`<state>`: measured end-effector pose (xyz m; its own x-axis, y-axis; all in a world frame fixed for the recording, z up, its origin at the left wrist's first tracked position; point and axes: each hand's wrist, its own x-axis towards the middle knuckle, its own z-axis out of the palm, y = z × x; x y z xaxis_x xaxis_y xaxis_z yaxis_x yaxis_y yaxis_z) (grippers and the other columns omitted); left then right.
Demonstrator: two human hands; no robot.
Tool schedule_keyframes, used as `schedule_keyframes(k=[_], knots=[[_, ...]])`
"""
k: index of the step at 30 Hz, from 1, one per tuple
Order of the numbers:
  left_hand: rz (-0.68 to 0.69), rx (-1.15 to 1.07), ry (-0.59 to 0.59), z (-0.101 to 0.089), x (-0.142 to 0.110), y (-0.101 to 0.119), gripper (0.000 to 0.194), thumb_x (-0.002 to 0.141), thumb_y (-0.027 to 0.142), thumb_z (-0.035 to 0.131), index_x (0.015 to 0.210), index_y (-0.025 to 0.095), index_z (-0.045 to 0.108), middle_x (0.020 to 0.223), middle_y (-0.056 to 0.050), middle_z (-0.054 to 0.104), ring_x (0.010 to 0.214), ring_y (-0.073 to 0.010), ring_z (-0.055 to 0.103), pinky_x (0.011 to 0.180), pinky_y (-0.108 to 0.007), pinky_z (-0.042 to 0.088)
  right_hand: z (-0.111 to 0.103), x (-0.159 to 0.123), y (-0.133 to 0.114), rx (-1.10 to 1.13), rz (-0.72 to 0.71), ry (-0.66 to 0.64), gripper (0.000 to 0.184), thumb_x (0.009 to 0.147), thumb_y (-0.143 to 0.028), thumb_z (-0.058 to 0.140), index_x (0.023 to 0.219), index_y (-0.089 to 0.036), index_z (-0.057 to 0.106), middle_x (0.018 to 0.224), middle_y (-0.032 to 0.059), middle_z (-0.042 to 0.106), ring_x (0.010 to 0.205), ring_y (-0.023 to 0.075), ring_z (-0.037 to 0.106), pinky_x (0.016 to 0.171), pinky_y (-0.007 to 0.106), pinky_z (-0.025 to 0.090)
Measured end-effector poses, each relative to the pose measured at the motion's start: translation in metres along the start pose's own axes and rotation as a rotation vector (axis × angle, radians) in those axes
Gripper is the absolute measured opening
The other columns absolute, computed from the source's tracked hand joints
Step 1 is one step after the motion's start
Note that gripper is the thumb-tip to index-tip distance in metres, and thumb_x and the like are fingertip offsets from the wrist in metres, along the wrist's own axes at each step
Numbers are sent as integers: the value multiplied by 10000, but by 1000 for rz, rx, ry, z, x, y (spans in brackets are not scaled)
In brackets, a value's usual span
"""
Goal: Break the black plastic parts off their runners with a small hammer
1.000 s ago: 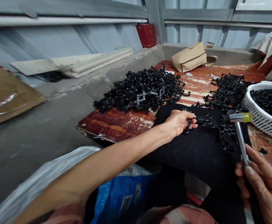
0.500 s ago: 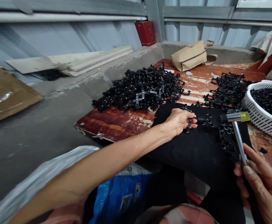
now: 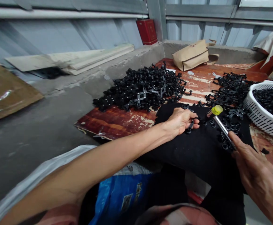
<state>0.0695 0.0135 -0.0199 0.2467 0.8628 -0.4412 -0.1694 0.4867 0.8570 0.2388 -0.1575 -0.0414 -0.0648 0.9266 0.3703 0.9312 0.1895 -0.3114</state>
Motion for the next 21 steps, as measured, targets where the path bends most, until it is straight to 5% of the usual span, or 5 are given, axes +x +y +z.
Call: schedule_keyframes(k=[9,21], knots=[[-4,-28,-34,-5,-1,1,280,746,-56,535,527,102,462,555,-16,529,471,-114,552,456,-277,510,1,-2,-2,20,-68,55,550,929,-170,434,1464,-220,317,1201,101,614,994,185,636,704,211,528],[22,13,-15,-3,1,-2,312,723,-46,555,532,146,400,542,-10,524,459,-118,548,478,-291,518,2,0,-3,37,-32,16,581,931,-151,422,1479,-272,271,1181,89,616,972,203,645,692,259,544]])
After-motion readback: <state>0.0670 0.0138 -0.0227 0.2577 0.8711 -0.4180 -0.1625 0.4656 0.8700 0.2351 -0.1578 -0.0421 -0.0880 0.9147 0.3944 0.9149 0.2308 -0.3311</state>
